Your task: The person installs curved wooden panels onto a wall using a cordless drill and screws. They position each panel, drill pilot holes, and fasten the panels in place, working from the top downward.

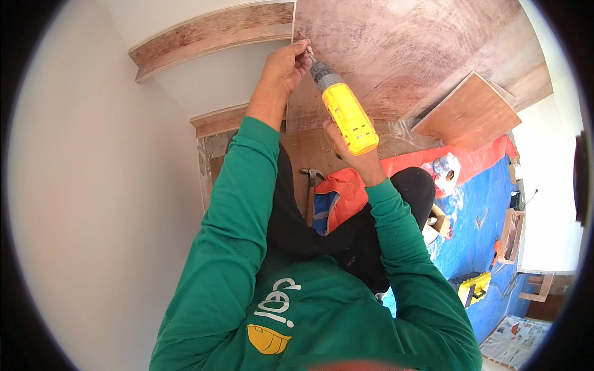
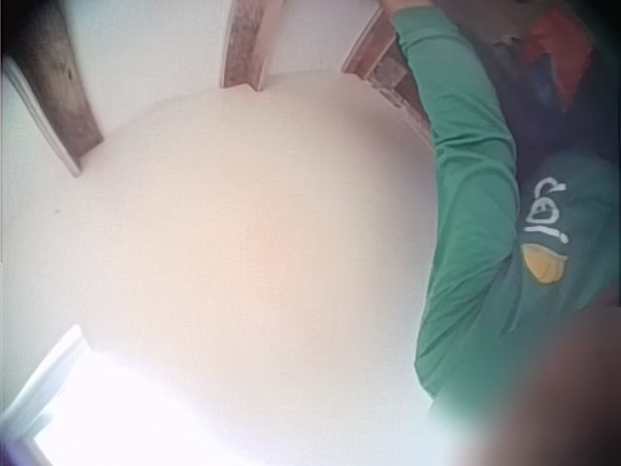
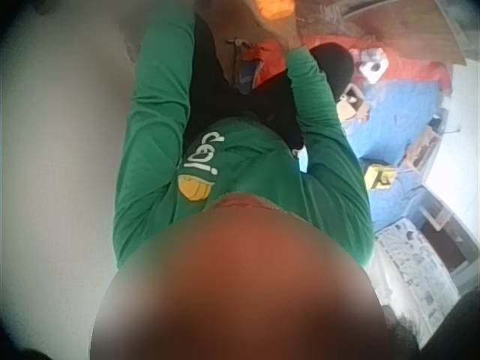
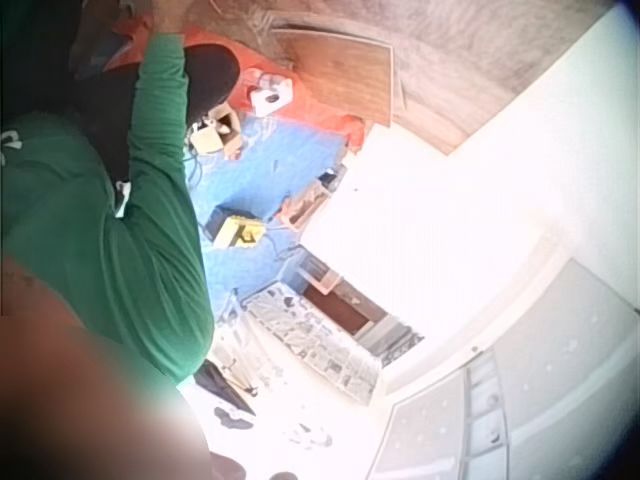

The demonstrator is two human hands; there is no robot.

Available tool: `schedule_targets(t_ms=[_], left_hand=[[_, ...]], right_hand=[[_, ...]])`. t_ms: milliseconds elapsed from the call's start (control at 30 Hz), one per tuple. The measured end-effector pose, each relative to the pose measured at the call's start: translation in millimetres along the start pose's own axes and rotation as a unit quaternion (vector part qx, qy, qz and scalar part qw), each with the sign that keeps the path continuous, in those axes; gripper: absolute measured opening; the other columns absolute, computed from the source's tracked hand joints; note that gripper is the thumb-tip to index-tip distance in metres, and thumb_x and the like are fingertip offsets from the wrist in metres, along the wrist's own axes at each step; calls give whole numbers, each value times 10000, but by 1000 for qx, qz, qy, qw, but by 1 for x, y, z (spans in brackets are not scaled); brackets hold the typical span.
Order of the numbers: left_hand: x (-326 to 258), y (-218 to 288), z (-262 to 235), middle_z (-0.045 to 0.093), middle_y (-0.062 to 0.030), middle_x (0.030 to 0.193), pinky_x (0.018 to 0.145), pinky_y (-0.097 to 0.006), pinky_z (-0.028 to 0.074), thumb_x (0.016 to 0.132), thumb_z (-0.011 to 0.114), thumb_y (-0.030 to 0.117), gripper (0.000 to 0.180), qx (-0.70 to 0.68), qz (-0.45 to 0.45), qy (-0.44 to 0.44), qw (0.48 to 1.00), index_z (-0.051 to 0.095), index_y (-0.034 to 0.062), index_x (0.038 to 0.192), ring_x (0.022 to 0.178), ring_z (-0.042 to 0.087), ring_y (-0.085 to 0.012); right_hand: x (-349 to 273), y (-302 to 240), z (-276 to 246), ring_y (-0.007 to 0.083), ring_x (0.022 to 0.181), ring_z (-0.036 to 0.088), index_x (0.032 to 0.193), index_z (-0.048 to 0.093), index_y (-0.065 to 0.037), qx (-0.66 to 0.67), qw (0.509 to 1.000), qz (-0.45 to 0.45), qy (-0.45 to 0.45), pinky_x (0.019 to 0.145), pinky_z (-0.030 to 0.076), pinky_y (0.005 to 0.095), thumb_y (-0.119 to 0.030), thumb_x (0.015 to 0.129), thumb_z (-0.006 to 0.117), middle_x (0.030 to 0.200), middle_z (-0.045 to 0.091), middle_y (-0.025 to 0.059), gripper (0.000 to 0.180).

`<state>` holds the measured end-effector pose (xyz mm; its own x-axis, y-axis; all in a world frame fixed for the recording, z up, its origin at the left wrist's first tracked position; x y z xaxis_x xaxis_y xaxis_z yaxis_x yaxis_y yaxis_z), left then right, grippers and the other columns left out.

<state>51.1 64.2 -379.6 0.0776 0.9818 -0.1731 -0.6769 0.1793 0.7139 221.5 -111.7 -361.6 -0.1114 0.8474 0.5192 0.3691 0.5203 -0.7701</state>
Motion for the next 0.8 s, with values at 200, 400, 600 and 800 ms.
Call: schedule_targets(t_ms=[200,400,600,800], left_hand=[[3,-1,-1,714,-61,1006,793,-246,553,1051,675,67,201,6,12,-2,1000,725,-50,1207,880,659,-144],[8,-2,-2,719,-82,1008,729,-249,571,1078,642,92,195,0,6,-3,1000,748,-49,1159,838,642,-141],[2,-5,10,722,-83,1086,906,-346,586,1130,566,151,250,-40,-8,-102,994,642,-34,1279,955,689,-215],[-6,-16,8,725,-96,1110,930,-442,618,1158,488,172,229,-79,-28,-53,995,621,18,1264,1064,728,-288]], right_hand=[[9,-1,-3,273,850,754,1209,719,19,27,997,-69,10,796,579,375,-117,906,833,1015,781,115,351],[8,-1,-1,286,856,757,1177,719,17,23,998,-58,-8,793,587,382,-76,910,812,1003,776,133,297],[5,-1,1,210,916,754,1298,669,47,25,998,-58,7,835,582,324,-61,881,828,1049,782,120,459],[-3,-2,7,191,930,745,1299,666,47,37,998,-51,8,832,577,324,-59,881,826,1061,780,122,459]])
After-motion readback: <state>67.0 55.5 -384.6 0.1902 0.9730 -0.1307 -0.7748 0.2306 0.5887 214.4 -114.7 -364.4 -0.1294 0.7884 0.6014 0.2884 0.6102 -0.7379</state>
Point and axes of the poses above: each hand's wrist, its own x-axis towards the middle knuckle, its own z-axis out of the palm, y = z × x, the point moved 6 cm from there along x, towards the middle knuckle
